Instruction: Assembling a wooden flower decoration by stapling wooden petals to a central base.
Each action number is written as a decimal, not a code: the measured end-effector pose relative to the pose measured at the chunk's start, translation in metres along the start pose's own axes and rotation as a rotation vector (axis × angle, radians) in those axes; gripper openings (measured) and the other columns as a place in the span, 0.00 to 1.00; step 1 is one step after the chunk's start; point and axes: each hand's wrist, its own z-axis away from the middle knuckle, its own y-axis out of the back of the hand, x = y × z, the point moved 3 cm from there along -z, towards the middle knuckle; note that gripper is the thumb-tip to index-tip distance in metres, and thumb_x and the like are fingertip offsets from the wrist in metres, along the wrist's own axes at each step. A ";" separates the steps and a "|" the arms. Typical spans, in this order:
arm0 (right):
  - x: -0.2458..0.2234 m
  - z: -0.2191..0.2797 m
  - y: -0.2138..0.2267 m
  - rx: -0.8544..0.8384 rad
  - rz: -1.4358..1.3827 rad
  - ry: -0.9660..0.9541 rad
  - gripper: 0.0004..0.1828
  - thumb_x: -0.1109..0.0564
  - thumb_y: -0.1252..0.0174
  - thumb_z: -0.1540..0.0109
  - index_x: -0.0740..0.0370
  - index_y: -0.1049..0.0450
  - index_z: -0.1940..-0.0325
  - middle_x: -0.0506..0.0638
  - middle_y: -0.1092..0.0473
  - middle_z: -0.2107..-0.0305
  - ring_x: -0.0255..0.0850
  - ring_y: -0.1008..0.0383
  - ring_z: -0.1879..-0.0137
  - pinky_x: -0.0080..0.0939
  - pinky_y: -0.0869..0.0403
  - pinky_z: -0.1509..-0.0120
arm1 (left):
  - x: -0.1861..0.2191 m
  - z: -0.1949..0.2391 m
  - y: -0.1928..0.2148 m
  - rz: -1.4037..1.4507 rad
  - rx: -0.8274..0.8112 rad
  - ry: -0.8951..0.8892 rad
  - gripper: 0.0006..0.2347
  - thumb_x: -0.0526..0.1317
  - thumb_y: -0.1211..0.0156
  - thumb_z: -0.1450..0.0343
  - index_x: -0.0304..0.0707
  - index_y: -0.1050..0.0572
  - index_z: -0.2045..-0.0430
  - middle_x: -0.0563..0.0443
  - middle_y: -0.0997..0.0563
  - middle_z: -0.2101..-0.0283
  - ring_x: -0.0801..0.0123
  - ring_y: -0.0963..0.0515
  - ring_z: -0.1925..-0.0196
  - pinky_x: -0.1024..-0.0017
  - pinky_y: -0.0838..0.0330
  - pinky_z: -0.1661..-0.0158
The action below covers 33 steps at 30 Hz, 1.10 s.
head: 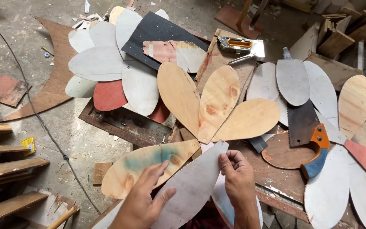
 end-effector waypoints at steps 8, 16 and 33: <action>-0.002 0.043 -0.004 0.097 0.434 0.196 0.14 0.46 0.40 0.37 0.54 0.20 0.53 0.45 0.19 0.59 0.36 0.22 0.54 0.38 0.25 0.51 | -0.052 0.085 -0.011 0.238 0.103 0.497 0.24 0.51 0.32 0.36 0.48 0.20 0.44 0.57 0.13 0.42 0.79 0.20 0.37 0.79 0.31 0.39; 0.029 0.028 0.027 -0.044 1.023 0.089 0.63 0.22 0.40 0.51 0.49 0.52 0.21 0.52 0.53 0.24 0.51 0.53 0.20 0.75 0.54 0.23 | -0.047 0.094 0.073 0.197 0.581 0.718 0.26 0.48 0.40 0.33 0.39 0.28 0.40 0.47 0.18 0.45 0.65 0.21 0.44 0.70 0.27 0.46; 0.026 0.028 0.020 -0.038 1.010 0.058 0.54 0.25 0.44 0.47 0.45 0.49 0.21 0.49 0.46 0.27 0.48 0.47 0.23 0.68 0.49 0.24 | -0.037 0.075 -0.011 0.379 0.066 0.466 0.26 0.41 0.41 0.31 0.48 0.31 0.34 0.53 0.27 0.30 0.74 0.32 0.27 0.76 0.46 0.31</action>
